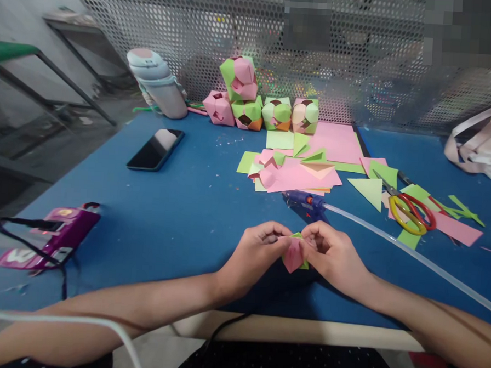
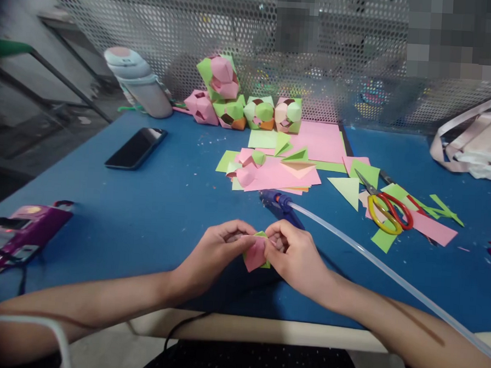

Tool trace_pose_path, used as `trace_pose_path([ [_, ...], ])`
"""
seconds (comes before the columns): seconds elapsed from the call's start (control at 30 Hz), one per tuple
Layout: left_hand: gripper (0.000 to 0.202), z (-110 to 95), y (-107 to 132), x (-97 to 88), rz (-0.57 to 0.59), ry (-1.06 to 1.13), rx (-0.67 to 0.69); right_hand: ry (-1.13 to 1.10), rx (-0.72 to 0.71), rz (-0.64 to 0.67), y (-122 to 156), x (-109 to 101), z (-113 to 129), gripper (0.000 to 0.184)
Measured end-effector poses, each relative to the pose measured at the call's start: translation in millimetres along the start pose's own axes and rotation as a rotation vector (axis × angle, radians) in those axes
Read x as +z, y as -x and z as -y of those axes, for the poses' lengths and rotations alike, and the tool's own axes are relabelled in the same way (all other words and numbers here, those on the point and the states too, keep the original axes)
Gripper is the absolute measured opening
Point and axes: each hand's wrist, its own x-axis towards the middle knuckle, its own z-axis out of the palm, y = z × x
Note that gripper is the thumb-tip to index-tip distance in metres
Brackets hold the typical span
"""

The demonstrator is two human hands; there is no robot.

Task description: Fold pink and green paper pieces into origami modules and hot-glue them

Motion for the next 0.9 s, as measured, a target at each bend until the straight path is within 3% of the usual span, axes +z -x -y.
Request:
trace_pose_path([
  [0.33, 0.007, -6, 1, -0.4, -0.003, -0.039, 0.008, 0.161, -0.270, 0.038, 0, -4, 4, 0.010],
  [0.5, 0.010, -4, 3, -1.8, 0.078, -0.018, 0.048, 0.126, -0.200, 0.037, 0, -6, 11, 0.015],
  [0.63, 0.010, -4, 2, -1.2, 0.108, -0.028, 0.074, 0.055, -0.086, -0.021, 0, -3, 7, 0.003],
  [0.8, 0.008, -2, 0, -1.3, 0.165, -0.049, 0.073, 0.159, -0.161, -0.077, 2, 0, 1, 0.003],
  [0.9, 0.013, -1, 1, -3.2, 0.180, -0.164, 0.139, 0.232, -0.248, -0.082, 3, 1, -1, 0.003],
])
